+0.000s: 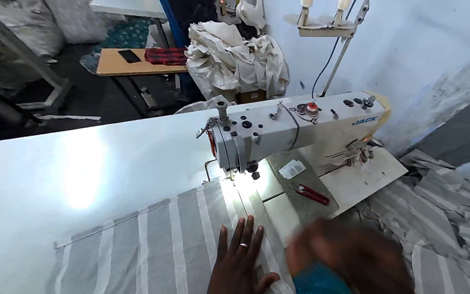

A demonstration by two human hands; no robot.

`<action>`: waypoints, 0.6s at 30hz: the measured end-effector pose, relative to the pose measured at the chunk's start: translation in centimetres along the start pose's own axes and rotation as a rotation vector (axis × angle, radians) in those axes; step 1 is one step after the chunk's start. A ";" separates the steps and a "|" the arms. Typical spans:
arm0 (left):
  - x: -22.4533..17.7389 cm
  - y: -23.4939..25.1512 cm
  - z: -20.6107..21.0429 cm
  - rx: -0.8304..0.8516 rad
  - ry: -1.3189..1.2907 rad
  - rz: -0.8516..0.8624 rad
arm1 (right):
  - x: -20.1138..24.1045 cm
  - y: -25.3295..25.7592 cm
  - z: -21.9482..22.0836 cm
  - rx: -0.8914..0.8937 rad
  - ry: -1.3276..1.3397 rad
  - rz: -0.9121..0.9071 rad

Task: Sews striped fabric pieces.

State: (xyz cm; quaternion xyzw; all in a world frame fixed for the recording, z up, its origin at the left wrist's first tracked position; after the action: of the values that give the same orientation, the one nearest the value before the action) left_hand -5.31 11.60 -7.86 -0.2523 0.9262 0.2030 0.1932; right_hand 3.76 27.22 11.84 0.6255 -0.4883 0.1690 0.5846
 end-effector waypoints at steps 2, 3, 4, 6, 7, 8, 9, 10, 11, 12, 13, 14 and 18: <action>0.1 0.0 0.1 -0.013 0.021 0.012 | -8.9 2.3 -2.3 -0.097 -0.788 0.135; 0.1 0.0 0.2 -0.012 0.033 0.014 | -12.8 3.1 -3.2 -0.101 -1.028 0.303; 0.2 -0.1 0.2 -0.001 0.040 0.013 | -16.0 3.7 -3.8 -0.063 -1.151 0.497; 0.3 0.0 0.3 0.016 0.044 0.012 | -20.4 4.1 -4.4 0.012 -1.248 0.671; 0.3 0.0 0.3 0.016 0.041 0.010 | -21.5 4.1 -4.2 0.021 -1.285 0.663; 0.3 0.0 0.2 0.013 0.036 0.010 | -22.2 4.0 -3.9 0.026 -1.313 0.637; 0.3 -0.1 0.2 0.010 0.029 0.008 | -22.3 3.8 -3.8 0.014 -1.330 0.616; 0.3 -0.1 0.1 0.008 0.020 0.005 | -22.0 3.7 -3.8 -0.033 -1.337 0.593; 0.3 -0.1 0.1 0.003 0.008 0.002 | -21.4 3.4 -4.0 -0.106 -1.340 0.550; 0.3 -0.1 0.0 -0.009 -0.017 -0.003 | -20.3 3.1 -4.3 -0.164 -1.340 0.513; 0.3 -0.1 -0.2 -0.039 -0.072 -0.009 | -19.0 2.6 -4.3 -0.202 -1.354 0.461; 0.1 0.0 -0.6 -0.106 -0.159 -0.013 | -17.5 2.0 -3.9 -0.225 -1.370 0.387; -2.2 1.5 -4.7 -0.409 -0.248 0.005 | -11.9 -1.4 1.4 -0.016 -1.232 -0.040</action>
State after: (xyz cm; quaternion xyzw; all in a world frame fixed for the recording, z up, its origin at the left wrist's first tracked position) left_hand -5.62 11.41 -2.45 -0.2571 0.8355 0.4163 0.2500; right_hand -1.16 30.65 1.35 0.6129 -0.7256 -0.2381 0.2027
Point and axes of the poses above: each hand's wrist, its own y-axis towards the middle knuckle, its own z-axis out of the palm, x = y × z, the point moved 4 cm from there along y, towards the middle knuckle, and after that the axes turned 14 degrees about -y, right-handed, at the moved point
